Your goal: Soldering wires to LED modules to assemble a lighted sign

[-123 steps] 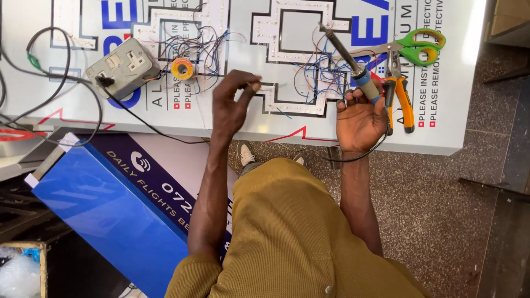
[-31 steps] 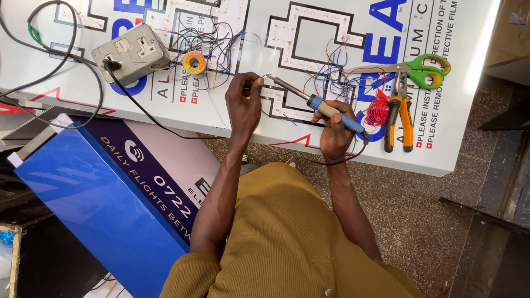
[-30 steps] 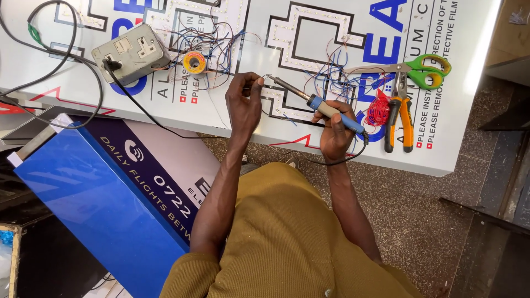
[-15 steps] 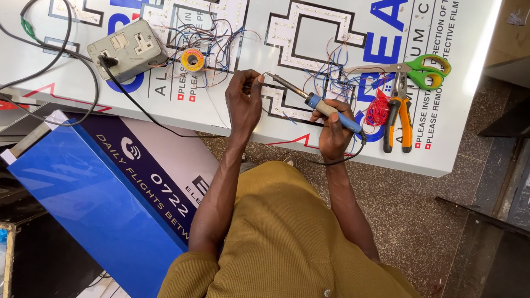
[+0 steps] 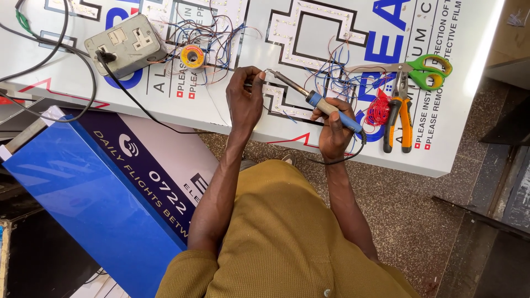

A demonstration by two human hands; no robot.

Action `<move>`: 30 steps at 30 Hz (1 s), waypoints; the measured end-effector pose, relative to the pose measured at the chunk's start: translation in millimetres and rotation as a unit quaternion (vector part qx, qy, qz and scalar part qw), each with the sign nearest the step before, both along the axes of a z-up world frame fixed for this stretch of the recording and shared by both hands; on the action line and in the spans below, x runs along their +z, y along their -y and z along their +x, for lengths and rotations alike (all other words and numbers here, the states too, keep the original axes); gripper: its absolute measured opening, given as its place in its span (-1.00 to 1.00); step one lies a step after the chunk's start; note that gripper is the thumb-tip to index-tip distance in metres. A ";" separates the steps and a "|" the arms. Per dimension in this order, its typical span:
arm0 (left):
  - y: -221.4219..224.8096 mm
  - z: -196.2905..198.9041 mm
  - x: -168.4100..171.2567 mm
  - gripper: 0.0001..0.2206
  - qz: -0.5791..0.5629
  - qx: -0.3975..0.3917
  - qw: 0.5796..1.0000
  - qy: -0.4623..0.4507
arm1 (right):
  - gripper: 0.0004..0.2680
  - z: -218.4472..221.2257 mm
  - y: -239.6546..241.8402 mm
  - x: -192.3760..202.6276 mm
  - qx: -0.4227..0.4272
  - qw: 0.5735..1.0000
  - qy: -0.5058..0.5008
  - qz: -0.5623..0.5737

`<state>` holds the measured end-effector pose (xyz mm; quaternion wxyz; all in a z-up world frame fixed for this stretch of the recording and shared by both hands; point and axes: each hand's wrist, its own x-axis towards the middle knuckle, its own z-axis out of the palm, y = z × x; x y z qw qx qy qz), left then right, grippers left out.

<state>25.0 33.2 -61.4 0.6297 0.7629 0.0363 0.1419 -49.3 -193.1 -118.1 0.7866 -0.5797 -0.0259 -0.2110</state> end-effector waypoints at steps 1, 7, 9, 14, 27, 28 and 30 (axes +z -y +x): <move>-0.1 -0.4 1.1 -0.91 0.000 -0.001 1.000 0.000 | -0.63 -0.4 0.2 0.4 -0.001 1.000 0.000 0.000; 1.4 -0.9 6.1 -0.91 0.008 0.004 1.000 -0.006 | -0.62 -1.0 1.1 -0.4 -0.001 1.000 -0.006 0.002; 2.4 -0.8 7.2 -0.91 0.013 0.007 1.000 -0.004 | -0.61 -0.9 1.2 -0.2 -0.001 1.000 -0.007 0.005; 3.0 2.2 2.8 -0.91 0.019 0.010 1.000 -0.003 | -0.61 -0.4 0.4 -0.2 -0.003 1.000 -0.010 -0.001; 2.8 -2.7 4.2 -0.91 0.028 -0.001 1.000 -0.003 | -0.62 -0.1 0.5 -1.9 -0.013 1.000 -0.001 0.005; 2.6 -2.7 4.4 -0.91 0.028 -0.001 1.000 -0.003 | -0.62 0.1 -0.2 -1.0 -0.013 1.000 -0.001 0.006; 2.6 -2.4 4.7 -0.90 0.028 -0.004 1.000 0.000 | -0.63 0.2 -1.5 0.6 -0.019 1.000 -0.001 0.008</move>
